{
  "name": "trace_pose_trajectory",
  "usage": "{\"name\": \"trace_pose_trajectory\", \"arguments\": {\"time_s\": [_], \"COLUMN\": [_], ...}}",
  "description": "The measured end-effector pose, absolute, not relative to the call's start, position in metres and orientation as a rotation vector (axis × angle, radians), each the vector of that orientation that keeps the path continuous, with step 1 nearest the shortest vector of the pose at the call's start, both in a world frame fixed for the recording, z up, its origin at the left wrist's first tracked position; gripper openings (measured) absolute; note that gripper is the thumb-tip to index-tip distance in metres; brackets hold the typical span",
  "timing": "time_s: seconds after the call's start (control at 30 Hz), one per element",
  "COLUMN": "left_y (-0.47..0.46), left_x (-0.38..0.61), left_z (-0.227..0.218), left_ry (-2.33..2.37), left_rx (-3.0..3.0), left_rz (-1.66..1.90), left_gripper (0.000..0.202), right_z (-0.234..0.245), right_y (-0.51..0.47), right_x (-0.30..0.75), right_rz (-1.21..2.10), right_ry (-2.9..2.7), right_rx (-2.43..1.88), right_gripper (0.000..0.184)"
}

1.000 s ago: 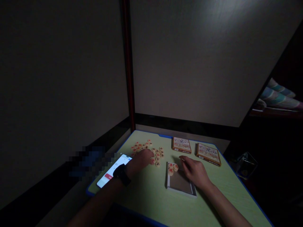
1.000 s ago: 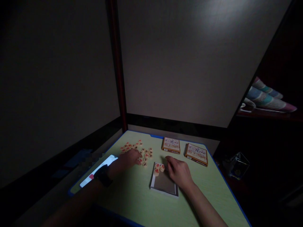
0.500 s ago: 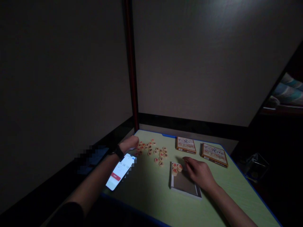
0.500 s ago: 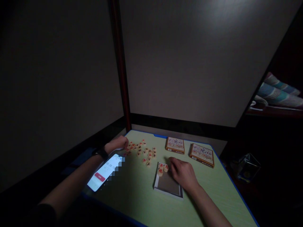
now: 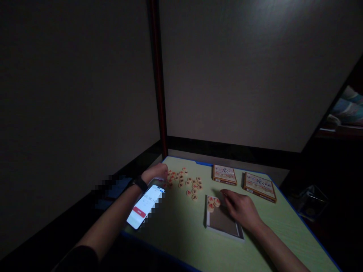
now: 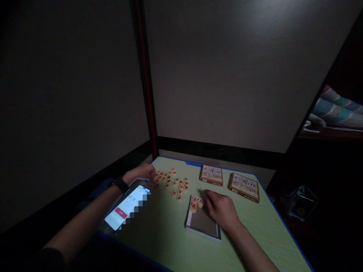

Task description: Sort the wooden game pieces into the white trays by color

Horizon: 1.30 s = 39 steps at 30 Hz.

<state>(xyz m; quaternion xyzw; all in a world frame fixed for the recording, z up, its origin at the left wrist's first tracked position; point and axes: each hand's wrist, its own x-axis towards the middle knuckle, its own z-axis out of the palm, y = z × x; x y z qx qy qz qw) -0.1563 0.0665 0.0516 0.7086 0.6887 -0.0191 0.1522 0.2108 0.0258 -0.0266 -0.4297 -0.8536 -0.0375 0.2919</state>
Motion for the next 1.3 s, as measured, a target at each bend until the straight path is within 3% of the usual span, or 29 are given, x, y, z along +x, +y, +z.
{"name": "trace_pose_trajectory", "arguments": {"time_s": [0.33, 0.57, 0.83, 1.3], "left_y": [0.070, 0.076, 0.078, 0.070], "left_x": [-0.141, -0.157, -0.161, -0.149], "left_z": [0.044, 0.050, 0.039, 0.040], "left_ry": [1.961, 2.090, 2.162, 2.154], "left_rx": [2.070, 2.127, 2.104, 2.092], "left_rz": [-0.223, -0.100, -0.051, -0.126], "left_gripper": [0.019, 0.028, 0.022, 0.027], "right_z": [-0.028, -0.029, -0.029, -0.031], "right_y": [0.028, 0.029, 0.028, 0.029], "right_x": [0.212, 0.213, 0.212, 0.212], "right_rz": [-0.098, -0.119, -0.147, -0.129], "right_ry": [-2.251, -2.270, -2.279, -2.262], "right_rx": [-1.145, -1.138, -1.131, -1.104], "right_gripper": [0.031, 0.033, 0.035, 0.035]}}
